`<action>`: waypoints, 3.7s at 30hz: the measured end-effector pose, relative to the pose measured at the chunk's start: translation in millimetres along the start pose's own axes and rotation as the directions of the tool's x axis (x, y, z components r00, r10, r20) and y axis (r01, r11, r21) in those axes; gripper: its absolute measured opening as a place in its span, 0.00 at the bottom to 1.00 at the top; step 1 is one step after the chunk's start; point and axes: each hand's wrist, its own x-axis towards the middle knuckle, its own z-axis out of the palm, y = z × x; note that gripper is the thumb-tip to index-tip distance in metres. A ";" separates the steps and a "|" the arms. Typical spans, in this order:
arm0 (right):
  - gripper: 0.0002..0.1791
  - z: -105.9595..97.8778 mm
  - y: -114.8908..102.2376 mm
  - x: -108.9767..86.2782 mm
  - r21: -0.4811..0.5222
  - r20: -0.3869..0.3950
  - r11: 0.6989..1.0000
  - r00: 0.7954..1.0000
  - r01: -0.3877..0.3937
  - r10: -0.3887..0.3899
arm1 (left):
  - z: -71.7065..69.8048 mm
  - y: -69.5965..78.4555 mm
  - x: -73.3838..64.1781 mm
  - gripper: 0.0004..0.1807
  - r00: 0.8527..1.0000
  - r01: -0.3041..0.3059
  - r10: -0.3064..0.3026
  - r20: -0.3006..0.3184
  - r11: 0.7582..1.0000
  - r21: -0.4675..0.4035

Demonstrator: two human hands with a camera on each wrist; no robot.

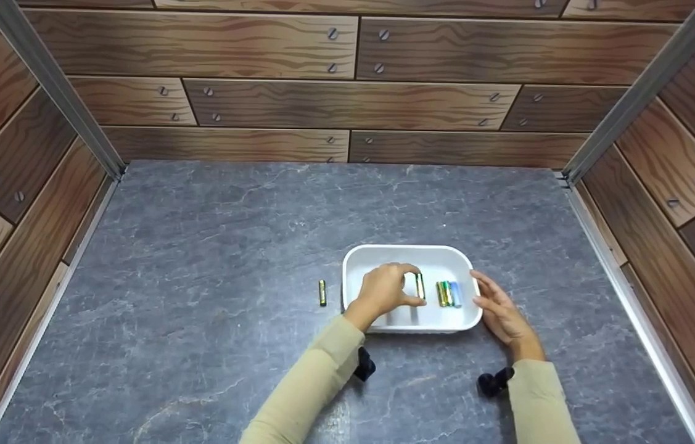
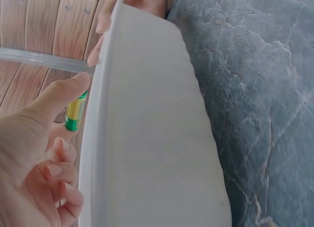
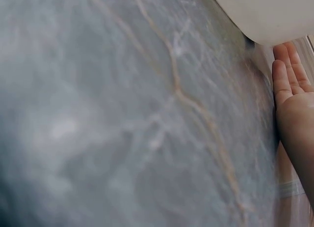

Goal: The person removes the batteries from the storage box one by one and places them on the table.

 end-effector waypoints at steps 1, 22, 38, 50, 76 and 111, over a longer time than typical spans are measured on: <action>0.28 -0.2 0.0 -0.2 -0.001 0.000 1.000 1.000 0.001 -0.001 | -1.0 -1.1 -0.7 0.31 1.000 0.000 0.000 -0.004 1.000 -0.005; 0.28 1.6 -1.0 -1.7 -0.033 -0.058 0.999 0.998 -0.030 0.028 | -23.2 -31.8 -22.9 0.31 0.997 -0.022 0.012 -0.074 0.990 -0.139; 0.28 0.5 -0.2 -0.4 -0.023 -0.025 1.000 1.000 -0.019 0.019 | -36.2 -57.9 -37.8 0.31 0.996 0.014 -0.033 -0.088 0.978 -0.208; 0.27 5.2 -1.4 -1.4 -0.038 -0.110 0.998 0.993 -0.049 0.045 | -39.1 -74.8 -47.3 0.31 0.992 -0.018 -0.012 -0.128 0.973 -0.231; 0.27 7.6 -3.2 -2.3 -0.063 -0.185 0.994 0.980 -0.085 0.072 | -43.7 -128.1 -66.7 0.32 0.995 0.025 -0.056 -0.088 0.948 -0.317; 0.27 4.7 -1.2 -2.0 -0.027 -0.095 0.998 0.994 -0.051 0.048 | -25.3 -167.8 -72.2 0.31 0.981 0.184 -0.194 -0.028 0.958 -0.219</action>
